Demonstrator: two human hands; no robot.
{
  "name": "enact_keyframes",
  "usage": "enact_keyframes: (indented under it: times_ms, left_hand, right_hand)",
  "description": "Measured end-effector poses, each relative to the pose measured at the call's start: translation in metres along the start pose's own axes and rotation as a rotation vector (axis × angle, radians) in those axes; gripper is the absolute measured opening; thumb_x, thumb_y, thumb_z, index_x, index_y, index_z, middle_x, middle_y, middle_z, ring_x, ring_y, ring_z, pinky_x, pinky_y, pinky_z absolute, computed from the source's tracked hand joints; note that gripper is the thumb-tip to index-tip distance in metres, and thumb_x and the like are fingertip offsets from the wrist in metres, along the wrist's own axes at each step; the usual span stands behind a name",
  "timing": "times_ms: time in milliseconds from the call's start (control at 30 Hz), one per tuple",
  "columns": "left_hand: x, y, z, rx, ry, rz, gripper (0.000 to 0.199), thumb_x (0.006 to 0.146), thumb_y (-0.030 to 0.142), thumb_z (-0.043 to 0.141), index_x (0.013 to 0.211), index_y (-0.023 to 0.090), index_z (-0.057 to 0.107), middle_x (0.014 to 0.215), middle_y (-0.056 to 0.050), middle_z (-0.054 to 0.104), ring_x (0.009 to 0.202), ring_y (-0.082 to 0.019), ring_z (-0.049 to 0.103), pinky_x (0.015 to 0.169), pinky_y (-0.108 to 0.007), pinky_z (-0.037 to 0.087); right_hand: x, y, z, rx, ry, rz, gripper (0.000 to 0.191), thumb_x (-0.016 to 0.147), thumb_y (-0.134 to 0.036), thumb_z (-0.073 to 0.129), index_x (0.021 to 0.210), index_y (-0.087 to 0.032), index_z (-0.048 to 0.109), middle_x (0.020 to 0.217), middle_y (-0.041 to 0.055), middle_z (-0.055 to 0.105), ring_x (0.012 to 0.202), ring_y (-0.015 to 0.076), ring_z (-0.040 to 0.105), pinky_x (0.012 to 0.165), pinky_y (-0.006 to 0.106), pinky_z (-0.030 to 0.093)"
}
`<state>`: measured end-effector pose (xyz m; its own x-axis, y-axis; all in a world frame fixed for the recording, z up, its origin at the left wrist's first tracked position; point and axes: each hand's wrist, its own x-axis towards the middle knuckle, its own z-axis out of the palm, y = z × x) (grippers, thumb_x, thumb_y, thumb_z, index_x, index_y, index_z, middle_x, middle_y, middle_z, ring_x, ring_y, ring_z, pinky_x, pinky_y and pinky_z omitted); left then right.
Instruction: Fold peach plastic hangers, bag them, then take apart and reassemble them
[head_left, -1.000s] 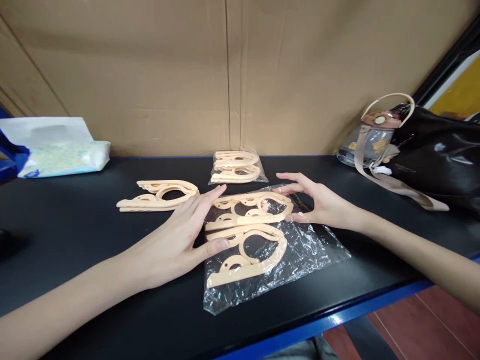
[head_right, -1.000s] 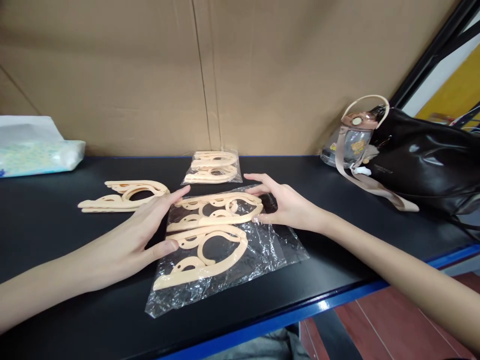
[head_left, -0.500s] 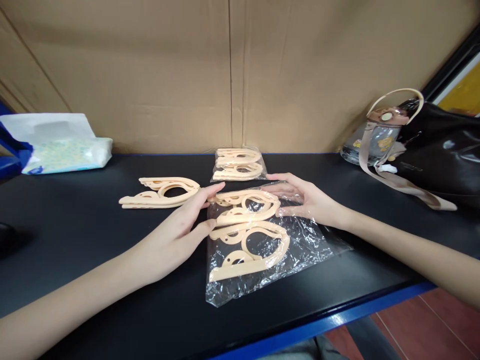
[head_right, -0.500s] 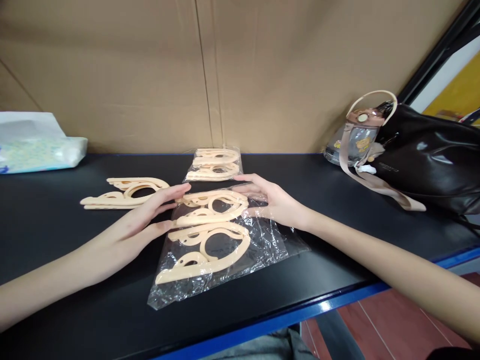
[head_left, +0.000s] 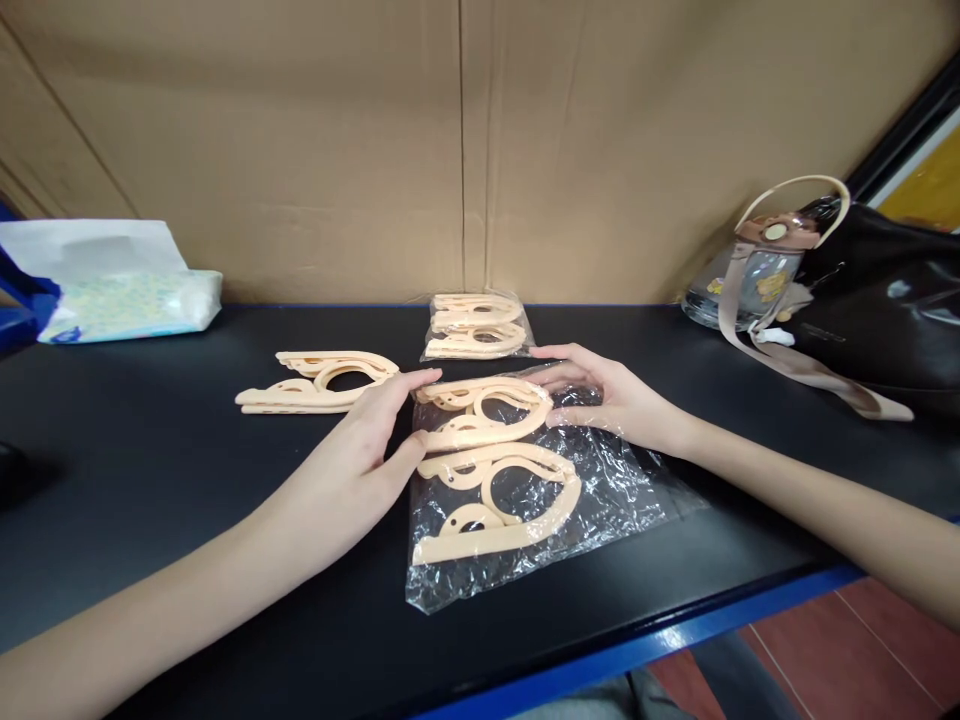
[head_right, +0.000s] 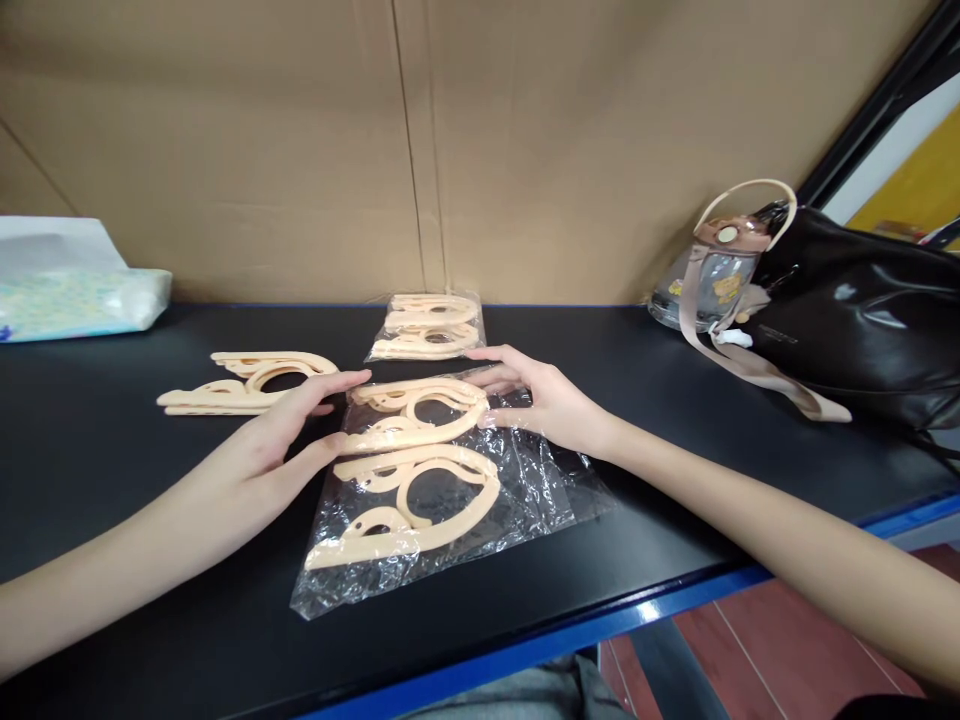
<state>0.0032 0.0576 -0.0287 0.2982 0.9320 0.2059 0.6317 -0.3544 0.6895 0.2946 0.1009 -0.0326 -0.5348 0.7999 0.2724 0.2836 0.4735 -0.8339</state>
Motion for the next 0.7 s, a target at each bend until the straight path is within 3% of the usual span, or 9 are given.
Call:
enact_keyframes:
  times_ms: [133, 267, 567, 700]
  left_hand:
    - [-0.0031, 0.0057, 0.0049, -0.249, 0.060, -0.140, 0.050, 0.091, 0.040, 0.048, 0.139, 0.028, 0.046, 0.147, -0.005, 0.050, 0.139, -0.032, 0.043, 0.111, -0.052, 0.043]
    - [-0.0007, 0.0090, 0.0059, -0.379, 0.110, -0.155, 0.045, 0.089, 0.036, 0.053, 0.133, 0.028, 0.051, 0.146, -0.004, 0.052, 0.139, -0.032, 0.043, 0.107, -0.049, 0.049]
    - [0.0018, 0.0107, 0.0048, -0.377, 0.144, -0.184, 0.049, 0.080, 0.040, 0.057, 0.126, 0.024, 0.050, 0.148, -0.008, 0.045, 0.139, -0.030, 0.042, 0.111, -0.053, 0.044]
    - [0.0024, 0.0096, 0.0052, -0.397, 0.095, -0.173, 0.057, 0.072, 0.040, 0.066, 0.123, 0.023, 0.047, 0.149, -0.009, 0.043, 0.140, -0.032, 0.040, 0.110, -0.050, 0.046]
  right_hand:
    - [-0.0002, -0.0016, 0.0010, -0.051, 0.022, 0.003, 0.062, 0.078, -0.033, 0.078, 0.132, -0.025, 0.050, 0.119, 0.0080, 0.072, 0.111, 0.0239, 0.068, 0.103, 0.053, 0.049]
    - [0.0007, -0.0057, 0.0024, -0.112, 0.022, -0.003, 0.058, 0.079, -0.034, 0.077, 0.131, -0.026, 0.052, 0.117, 0.0076, 0.073, 0.110, 0.0245, 0.068, 0.101, 0.053, 0.050]
    - [0.0002, -0.0050, 0.0047, -0.167, 0.075, 0.024, 0.055, 0.077, -0.039, 0.077, 0.125, -0.025, 0.055, 0.104, 0.0059, 0.075, 0.094, 0.0210, 0.070, 0.091, 0.047, 0.054]
    - [0.0008, -0.0038, 0.0054, -0.184, 0.090, 0.002, 0.053, 0.076, -0.040, 0.077, 0.123, -0.025, 0.056, 0.098, 0.0042, 0.074, 0.090, 0.0208, 0.070, 0.088, 0.044, 0.055]
